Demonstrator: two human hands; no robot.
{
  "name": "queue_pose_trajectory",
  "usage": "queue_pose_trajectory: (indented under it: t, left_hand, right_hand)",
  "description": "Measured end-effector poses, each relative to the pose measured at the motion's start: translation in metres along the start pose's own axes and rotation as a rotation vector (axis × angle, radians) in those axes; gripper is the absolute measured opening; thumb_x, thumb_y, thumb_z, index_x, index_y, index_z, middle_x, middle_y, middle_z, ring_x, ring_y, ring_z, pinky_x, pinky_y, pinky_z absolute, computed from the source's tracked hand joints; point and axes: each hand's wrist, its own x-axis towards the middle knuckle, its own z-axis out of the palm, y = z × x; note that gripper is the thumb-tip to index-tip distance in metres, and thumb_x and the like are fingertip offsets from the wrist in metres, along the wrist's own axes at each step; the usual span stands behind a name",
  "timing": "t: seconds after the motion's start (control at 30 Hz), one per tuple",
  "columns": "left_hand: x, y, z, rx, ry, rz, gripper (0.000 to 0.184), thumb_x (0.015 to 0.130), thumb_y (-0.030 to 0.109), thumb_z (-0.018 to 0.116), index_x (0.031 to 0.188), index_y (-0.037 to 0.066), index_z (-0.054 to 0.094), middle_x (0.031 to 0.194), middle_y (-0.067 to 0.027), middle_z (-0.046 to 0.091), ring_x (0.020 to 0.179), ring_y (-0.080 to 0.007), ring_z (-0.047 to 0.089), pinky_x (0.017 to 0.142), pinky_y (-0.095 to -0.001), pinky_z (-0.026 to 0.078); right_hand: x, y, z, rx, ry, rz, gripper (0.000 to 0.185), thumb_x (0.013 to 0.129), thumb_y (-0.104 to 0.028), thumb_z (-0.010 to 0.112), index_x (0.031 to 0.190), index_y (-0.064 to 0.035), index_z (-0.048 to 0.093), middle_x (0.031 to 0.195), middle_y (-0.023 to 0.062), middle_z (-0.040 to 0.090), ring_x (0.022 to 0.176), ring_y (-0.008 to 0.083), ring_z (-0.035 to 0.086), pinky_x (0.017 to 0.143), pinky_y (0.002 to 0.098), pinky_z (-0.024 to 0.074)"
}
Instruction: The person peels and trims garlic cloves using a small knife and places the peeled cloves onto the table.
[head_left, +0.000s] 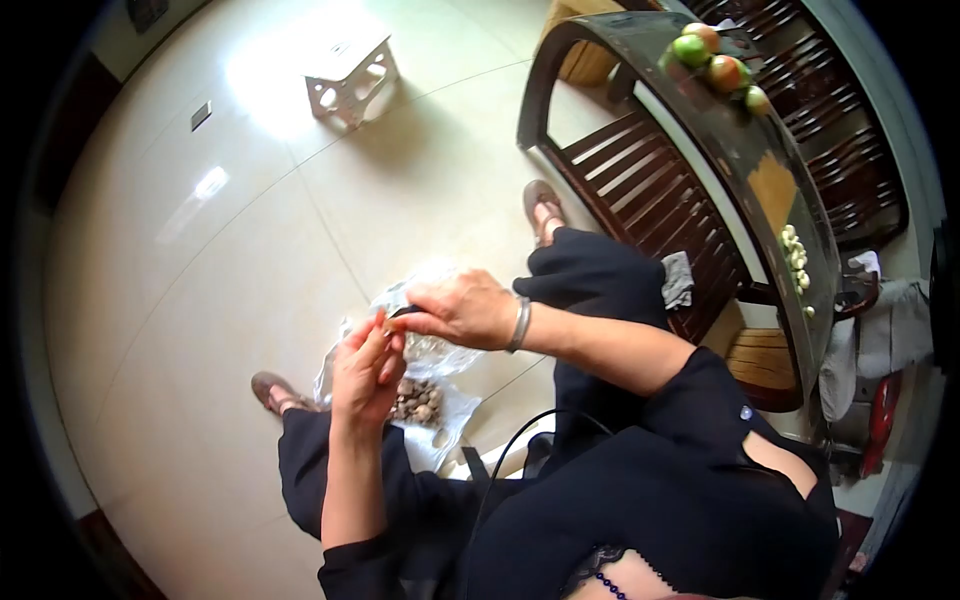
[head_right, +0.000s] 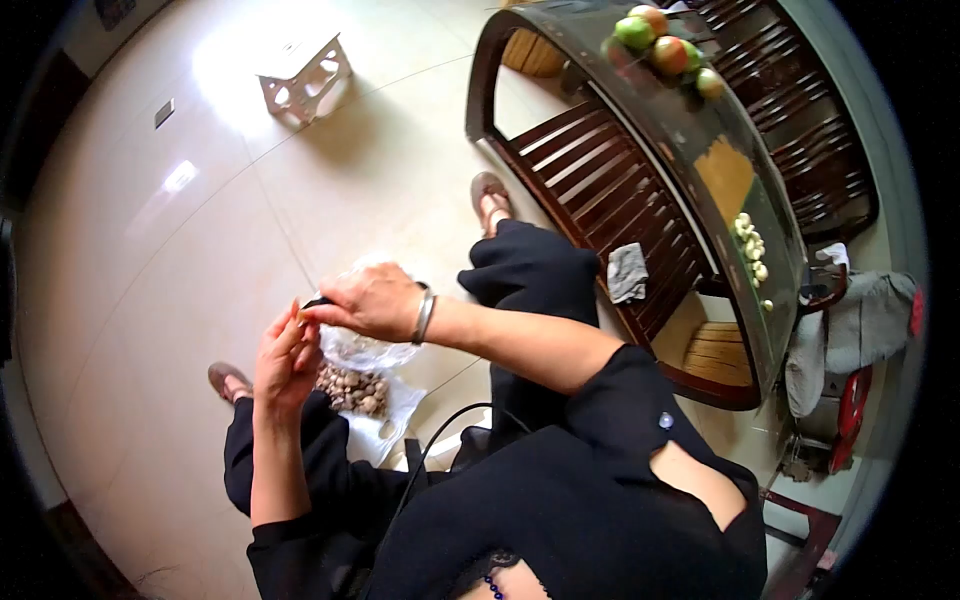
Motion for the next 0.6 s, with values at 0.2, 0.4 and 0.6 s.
queue_pose_trajectory:
  t: [0.2,0.4,0.6]
  left_hand:
    - [0.0,0.0,-0.004,-0.013,-0.017,0.024,0.014,0.087,0.014,0.052,0.094,0.002,0.054,0.072,-0.0056,0.055,0.041,-0.005,0.034,0.038,-0.0164,0.027]
    - [-0.001,0.004,0.004,-0.002,0.07,0.016,0.016,0.087,0.014,0.052,0.094,0.0,0.054,0.074,-0.0055,0.056,0.042,-0.0036,0.035,0.038,-0.0159,0.027]
    - [-0.004,0.007,0.01,0.034,0.071,0.02,0.025,0.085,0.012,0.054,0.106,-0.003,0.053,0.077,-0.0011,0.054,0.047,-0.0025,0.036,0.041,-0.0147,0.028]
  right_hand:
    - [0.0,-0.001,0.001,0.003,0.026,-0.004,0.042,0.084,-0.046,0.045,0.068,-0.0076,0.049,0.054,0.0135,0.052,0.053,0.0329,0.055,0.047,0.0405,0.0424]
    - [0.001,0.002,-0.001,-0.018,0.038,-0.028,0.039,0.084,-0.043,0.047,0.067,-0.0079,0.047,0.053,0.0131,0.05,0.051,0.0319,0.054,0.045,0.0393,0.0415]
    - [0.002,0.0,-0.005,0.036,0.014,0.015,0.037,0.085,-0.041,0.046,0.07,-0.0077,0.054,0.058,0.0138,0.055,0.057,0.0306,0.057,0.051,0.038,0.045]
